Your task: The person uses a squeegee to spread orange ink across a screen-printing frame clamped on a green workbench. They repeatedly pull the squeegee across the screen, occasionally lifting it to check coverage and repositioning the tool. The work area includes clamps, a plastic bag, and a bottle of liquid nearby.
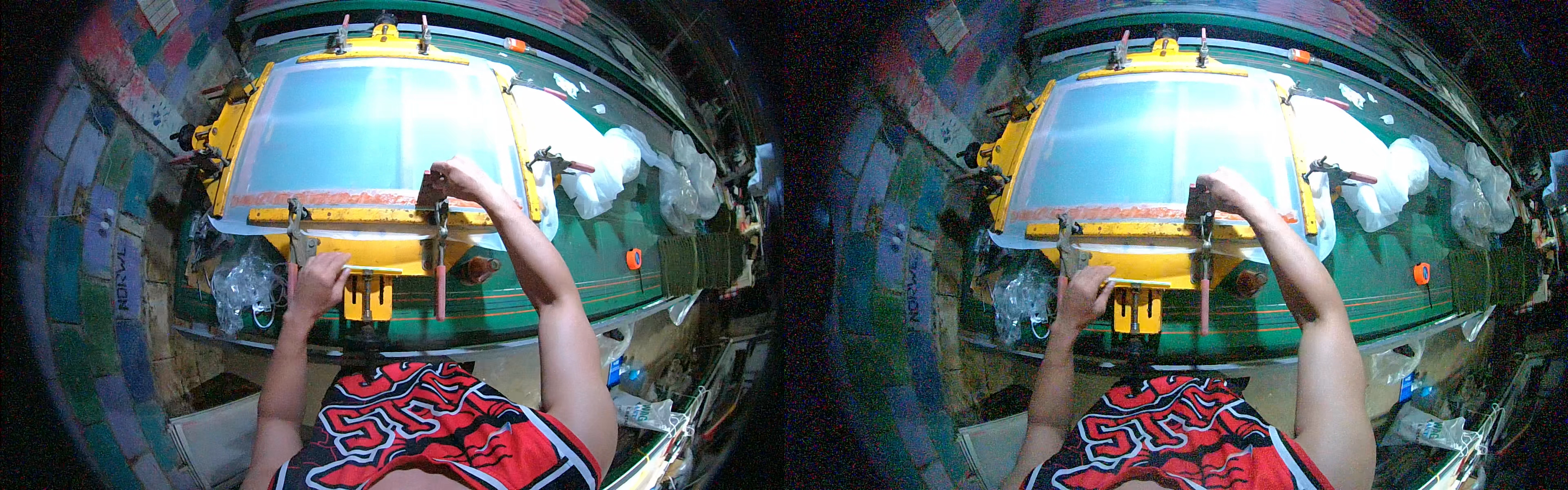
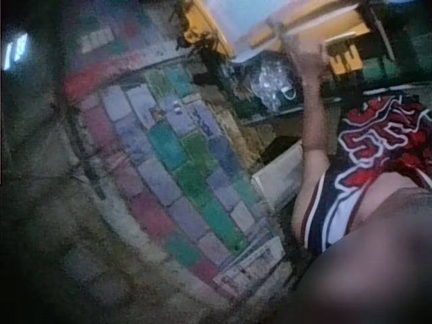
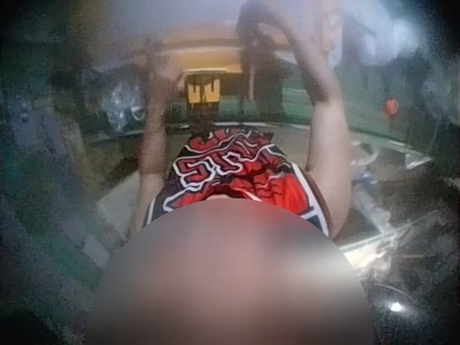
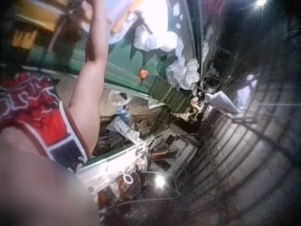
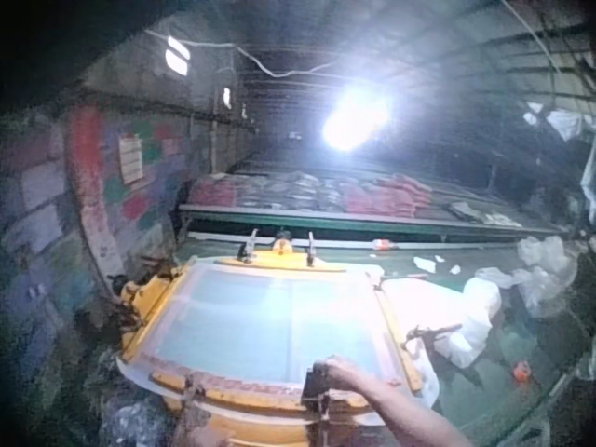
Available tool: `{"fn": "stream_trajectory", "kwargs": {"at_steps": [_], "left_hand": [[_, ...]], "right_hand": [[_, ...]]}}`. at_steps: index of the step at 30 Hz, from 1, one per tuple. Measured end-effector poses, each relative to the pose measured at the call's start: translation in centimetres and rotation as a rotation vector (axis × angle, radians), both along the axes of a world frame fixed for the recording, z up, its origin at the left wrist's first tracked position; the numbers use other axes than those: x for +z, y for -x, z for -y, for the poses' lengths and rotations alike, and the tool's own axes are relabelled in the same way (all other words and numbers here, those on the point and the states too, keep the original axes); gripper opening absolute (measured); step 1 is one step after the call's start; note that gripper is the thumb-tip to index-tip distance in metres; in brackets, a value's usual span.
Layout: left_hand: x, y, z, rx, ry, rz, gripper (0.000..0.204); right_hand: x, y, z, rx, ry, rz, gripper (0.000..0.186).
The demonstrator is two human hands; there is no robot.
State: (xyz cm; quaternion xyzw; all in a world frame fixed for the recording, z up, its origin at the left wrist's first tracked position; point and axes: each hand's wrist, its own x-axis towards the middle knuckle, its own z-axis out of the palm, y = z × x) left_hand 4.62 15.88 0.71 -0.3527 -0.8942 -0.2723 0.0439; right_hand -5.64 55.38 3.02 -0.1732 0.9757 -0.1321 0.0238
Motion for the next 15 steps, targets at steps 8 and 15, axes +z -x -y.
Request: {"fn": "stream_trajectory", "kwargs": {"at_steps": [8, 15], "left_hand": [[0.7, -2.1, -9.4, -0.319, -0.158, -0.056, 0.032], [0.5, -3.6, -15.6, -0.476, -0.214, -0.093, 0.028]], "right_hand": [[0.2, -0.6, -1.7, 0.002, 0.047, 0.009, 0.015], [0.0, -1.4, -3.2, -0.055, 0.047, 0.014, 0.014]]}}
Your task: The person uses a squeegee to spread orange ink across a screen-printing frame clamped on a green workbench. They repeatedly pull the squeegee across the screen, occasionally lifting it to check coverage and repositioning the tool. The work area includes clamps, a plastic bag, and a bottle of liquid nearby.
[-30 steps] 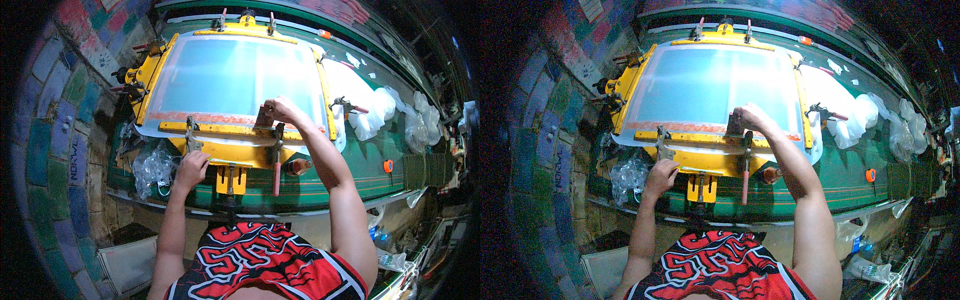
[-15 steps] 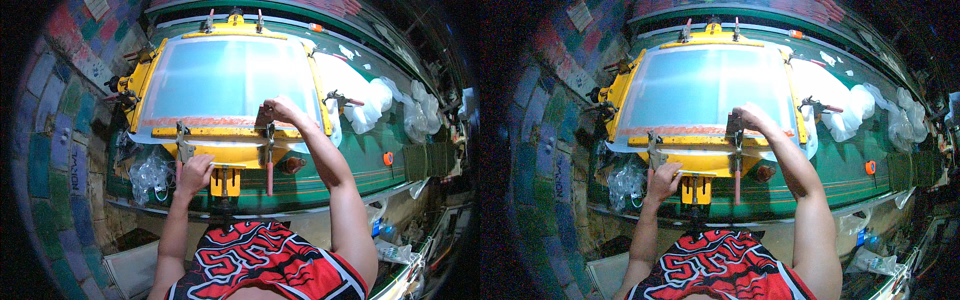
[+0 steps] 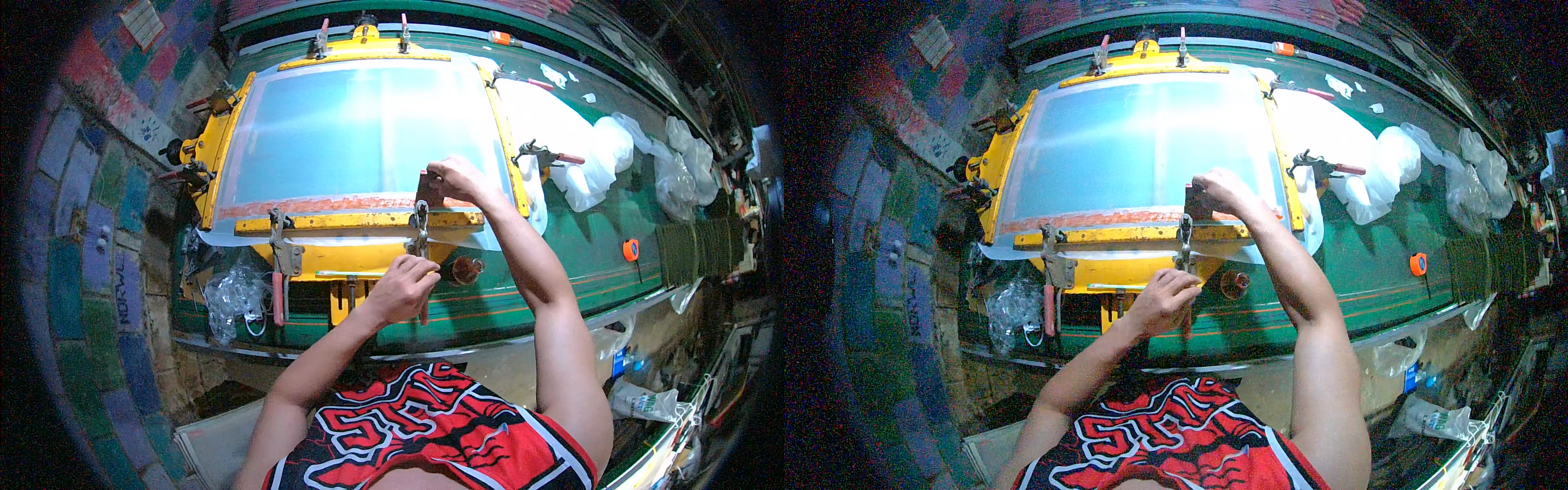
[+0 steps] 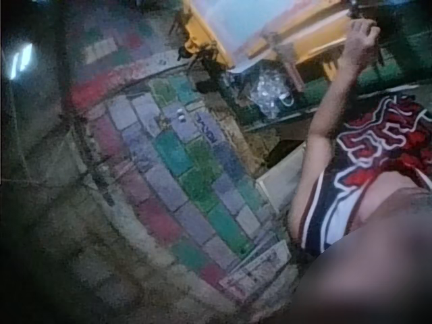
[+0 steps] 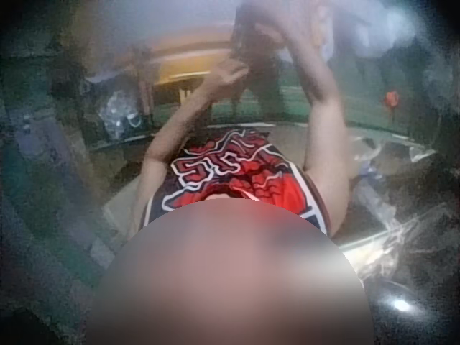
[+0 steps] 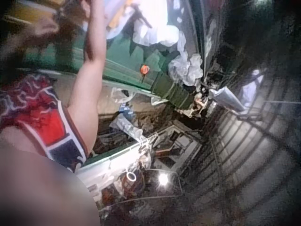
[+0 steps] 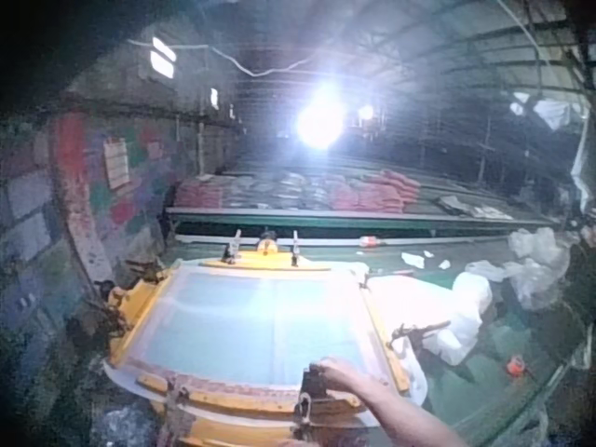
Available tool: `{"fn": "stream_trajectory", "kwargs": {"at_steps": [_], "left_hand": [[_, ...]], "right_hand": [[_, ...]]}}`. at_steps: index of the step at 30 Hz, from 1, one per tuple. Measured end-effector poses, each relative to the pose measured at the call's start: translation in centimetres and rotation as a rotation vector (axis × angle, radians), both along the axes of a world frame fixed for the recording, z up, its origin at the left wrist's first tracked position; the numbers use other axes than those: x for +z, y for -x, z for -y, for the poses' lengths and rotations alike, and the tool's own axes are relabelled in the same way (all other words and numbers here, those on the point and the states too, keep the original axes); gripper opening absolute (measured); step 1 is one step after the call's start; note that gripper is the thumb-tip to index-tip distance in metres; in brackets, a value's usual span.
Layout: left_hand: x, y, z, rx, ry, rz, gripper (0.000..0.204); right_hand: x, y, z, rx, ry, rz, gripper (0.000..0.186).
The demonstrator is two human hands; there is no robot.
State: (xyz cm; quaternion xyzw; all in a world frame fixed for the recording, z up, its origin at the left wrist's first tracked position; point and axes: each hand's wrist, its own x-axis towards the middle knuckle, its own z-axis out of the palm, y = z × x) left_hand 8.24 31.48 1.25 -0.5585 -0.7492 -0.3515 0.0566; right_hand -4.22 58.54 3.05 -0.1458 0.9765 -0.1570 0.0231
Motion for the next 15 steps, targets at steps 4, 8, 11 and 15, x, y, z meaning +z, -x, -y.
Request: {"fn": "stream_trajectory", "kwargs": {"at_steps": [4, 8, 11, 15], "left_hand": [[-1.1, -0.1, -2.3, 0.008, -0.041, -0.011, 0.024], [-2.0, -0.3, -3.8, 0.003, -0.036, 0.030, 0.022], [-2.1, -0.5, -4.2, 0.022, -0.018, 0.110, 0.021], [-2.0, -1.3, -4.8, 0.082, -0.007, 0.226, 0.020]], "right_hand": [[-0.8, -0.7, -1.2, -0.011, -0.002, -0.072, 0.014], [-1.5, -0.7, -2.3, 0.009, 0.038, -0.100, 0.015], [-1.7, -1.0, -2.6, 0.018, 0.037, -0.078, 0.017], [-1.2, -1.3, -2.7, -0.016, 0.011, -0.119, 0.019]]}}
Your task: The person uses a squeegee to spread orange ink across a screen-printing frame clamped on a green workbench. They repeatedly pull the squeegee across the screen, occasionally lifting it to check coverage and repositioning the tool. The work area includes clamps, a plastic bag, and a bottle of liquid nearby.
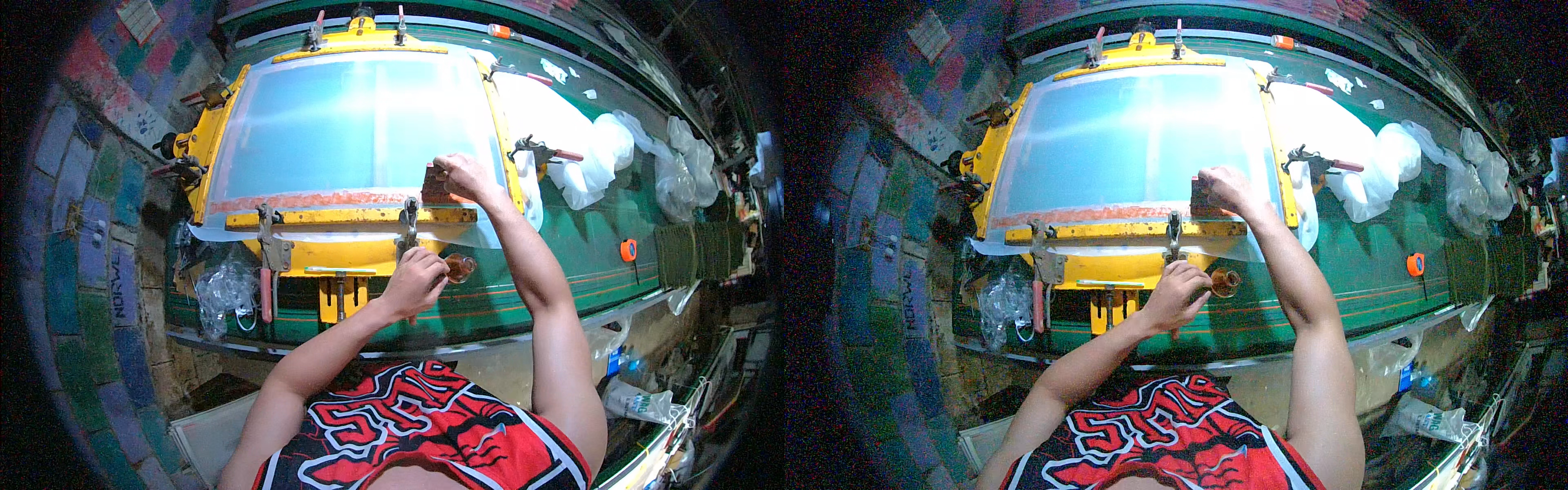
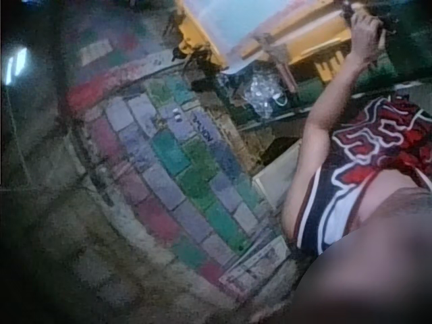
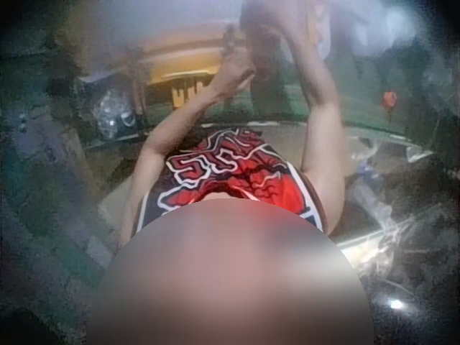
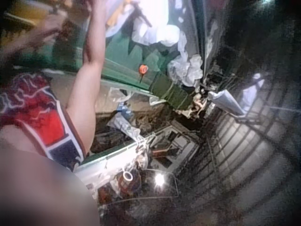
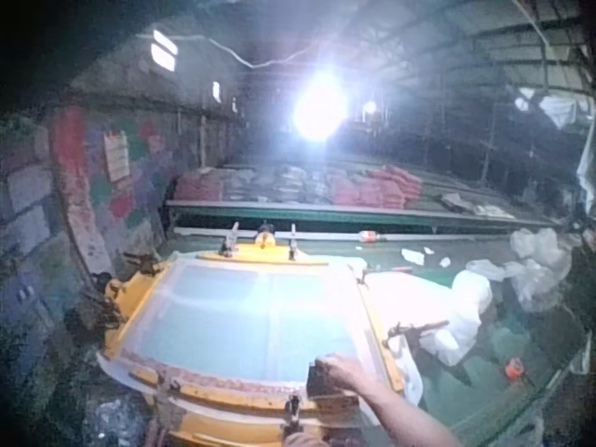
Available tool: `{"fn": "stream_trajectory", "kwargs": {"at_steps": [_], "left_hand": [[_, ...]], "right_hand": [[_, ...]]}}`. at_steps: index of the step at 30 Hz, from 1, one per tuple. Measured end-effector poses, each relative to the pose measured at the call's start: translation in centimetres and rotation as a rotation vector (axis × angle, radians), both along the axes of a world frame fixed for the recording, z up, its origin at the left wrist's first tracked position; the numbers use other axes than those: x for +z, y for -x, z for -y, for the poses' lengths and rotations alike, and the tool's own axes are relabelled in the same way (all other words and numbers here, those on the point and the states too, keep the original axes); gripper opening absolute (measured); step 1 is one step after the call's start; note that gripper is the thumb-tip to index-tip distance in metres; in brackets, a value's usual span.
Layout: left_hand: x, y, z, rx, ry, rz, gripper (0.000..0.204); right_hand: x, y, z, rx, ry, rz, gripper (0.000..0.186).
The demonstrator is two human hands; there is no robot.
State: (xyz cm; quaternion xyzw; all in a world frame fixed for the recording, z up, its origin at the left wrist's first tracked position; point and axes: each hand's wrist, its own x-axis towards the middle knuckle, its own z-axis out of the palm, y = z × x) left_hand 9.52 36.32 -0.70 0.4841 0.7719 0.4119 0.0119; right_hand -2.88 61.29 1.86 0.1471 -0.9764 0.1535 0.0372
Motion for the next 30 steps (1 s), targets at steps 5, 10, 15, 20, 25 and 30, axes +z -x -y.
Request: {"fn": "stream_trajectory", "kwargs": {"at_steps": [5, 10, 15, 20, 25, 30], "left_hand": [[0.0, -0.3, -0.4, 0.047, 0.040, -0.017, 0.022], [-0.1, -0.3, -0.3, 0.048, 0.049, -0.012, 0.022], [0.1, -0.5, -0.4, 0.066, -0.002, -0.056, 0.012], [-0.2, -0.2, -0.3, 0.053, -0.004, -0.046, 0.016], [-0.5, -0.4, -0.2, 0.063, 0.001, -0.026, 0.022], [-0.4, -0.3, -0.3, 0.055, 0.015, -0.025, 0.021]], "right_hand": [[0.7, -0.5, -0.5, 0.002, -0.055, 0.122, 0.025], [0.4, -1.2, -1.1, -0.064, -0.069, 0.046, 0.028], [-0.2, -1.4, -0.8, -0.044, -0.020, 0.074, 0.027], [-0.3, -1.3, -0.9, -0.022, -0.066, 0.000, 0.024], [-0.8, -1.4, -0.7, -0.018, 0.015, -0.005, 0.026], [-0.3, -2.0, -1.6, -0.042, 0.020, -0.037, 0.028]]}}
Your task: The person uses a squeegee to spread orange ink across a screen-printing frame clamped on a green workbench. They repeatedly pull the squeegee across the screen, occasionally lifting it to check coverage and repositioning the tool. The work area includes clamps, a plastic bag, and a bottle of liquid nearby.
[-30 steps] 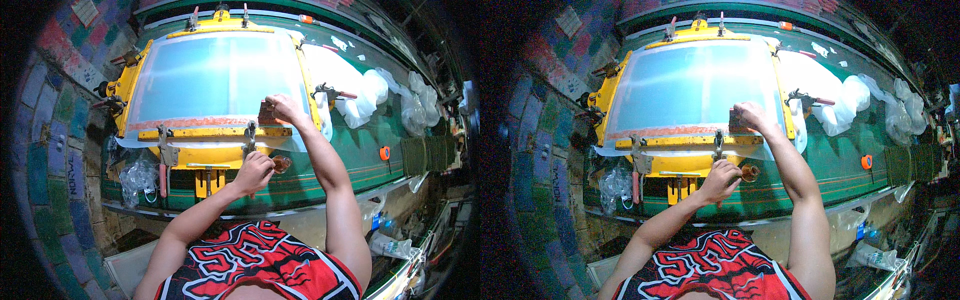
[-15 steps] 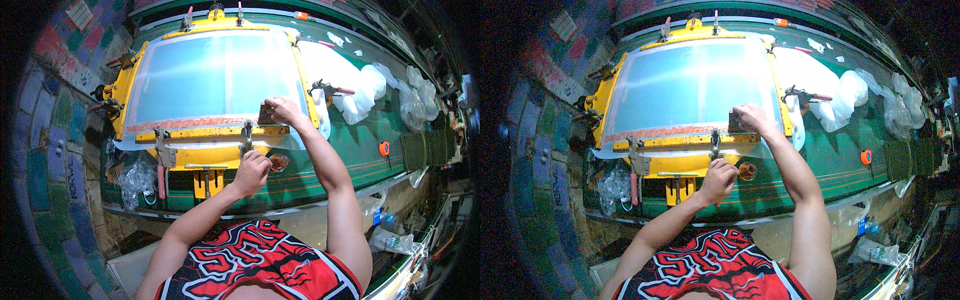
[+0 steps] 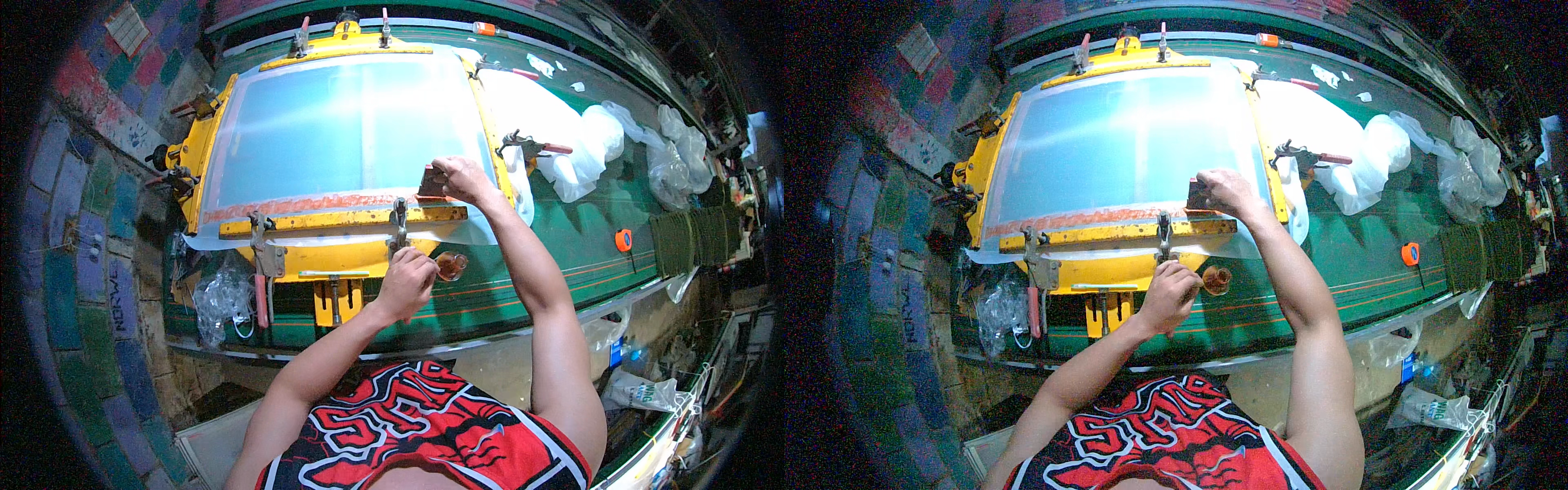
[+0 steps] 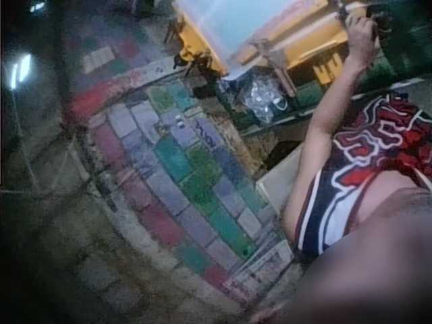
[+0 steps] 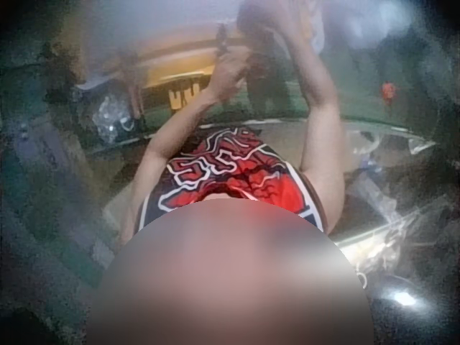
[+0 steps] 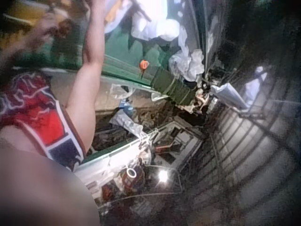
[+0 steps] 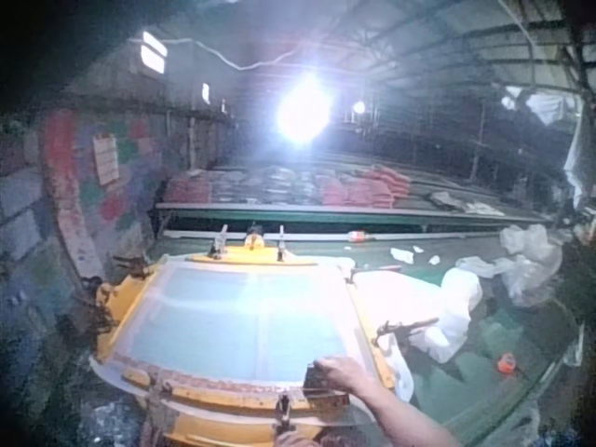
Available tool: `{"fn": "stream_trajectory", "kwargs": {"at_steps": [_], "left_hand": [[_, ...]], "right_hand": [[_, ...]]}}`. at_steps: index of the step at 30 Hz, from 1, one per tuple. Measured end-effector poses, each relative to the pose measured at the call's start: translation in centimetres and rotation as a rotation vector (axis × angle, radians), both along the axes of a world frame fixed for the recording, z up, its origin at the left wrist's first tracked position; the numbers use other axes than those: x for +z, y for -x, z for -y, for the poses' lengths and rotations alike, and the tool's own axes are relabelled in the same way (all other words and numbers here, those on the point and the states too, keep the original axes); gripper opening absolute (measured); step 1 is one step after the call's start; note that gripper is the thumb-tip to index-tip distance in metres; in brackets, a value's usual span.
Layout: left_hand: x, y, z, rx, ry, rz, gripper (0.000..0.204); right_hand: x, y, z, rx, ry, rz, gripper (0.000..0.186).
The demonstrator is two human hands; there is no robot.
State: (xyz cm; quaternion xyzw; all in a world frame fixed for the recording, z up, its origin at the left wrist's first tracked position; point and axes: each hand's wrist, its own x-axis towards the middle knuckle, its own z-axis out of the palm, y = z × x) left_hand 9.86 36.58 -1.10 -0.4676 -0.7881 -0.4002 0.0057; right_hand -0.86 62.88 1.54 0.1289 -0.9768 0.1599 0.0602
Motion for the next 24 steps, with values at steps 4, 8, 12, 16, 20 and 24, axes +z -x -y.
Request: {"fn": "stream_trajectory", "kwargs": {"at_steps": [4, 8, 12, 16, 20, 24], "left_hand": [[0.3, -0.1, -0.1, 0.022, -0.054, -0.044, 0.011], [0.3, 0.0, -0.1, 0.011, -0.038, -0.028, 0.014], [0.1, 0.0, 0.0, -0.005, -0.011, 0.003, 0.021], [0.2, 0.1, 0.1, -0.003, -0.002, -0.005, 0.021], [0.2, 0.0, 0.0, 0.000, -0.016, -0.005, 0.022], [0.2, 0.0, 0.0, 0.001, -0.021, 0.006, 0.022]], "right_hand": [[0.4, -0.8, -1.1, 0.054, 0.000, 0.021, 0.028], [-0.2, -1.4, -1.7, 0.003, -0.002, 0.047, 0.030], [-0.9, -1.0, -2.4, -0.104, 0.003, 0.064, 0.036], [-0.9, -1.4, -3.6, -0.039, 0.029, -0.018, 0.038], [-0.6, -2.4, -4.4, 0.008, 0.000, -0.034, 0.040], [-0.6, -2.6, -4.8, -0.051, -0.020, -0.007, 0.042]]}}
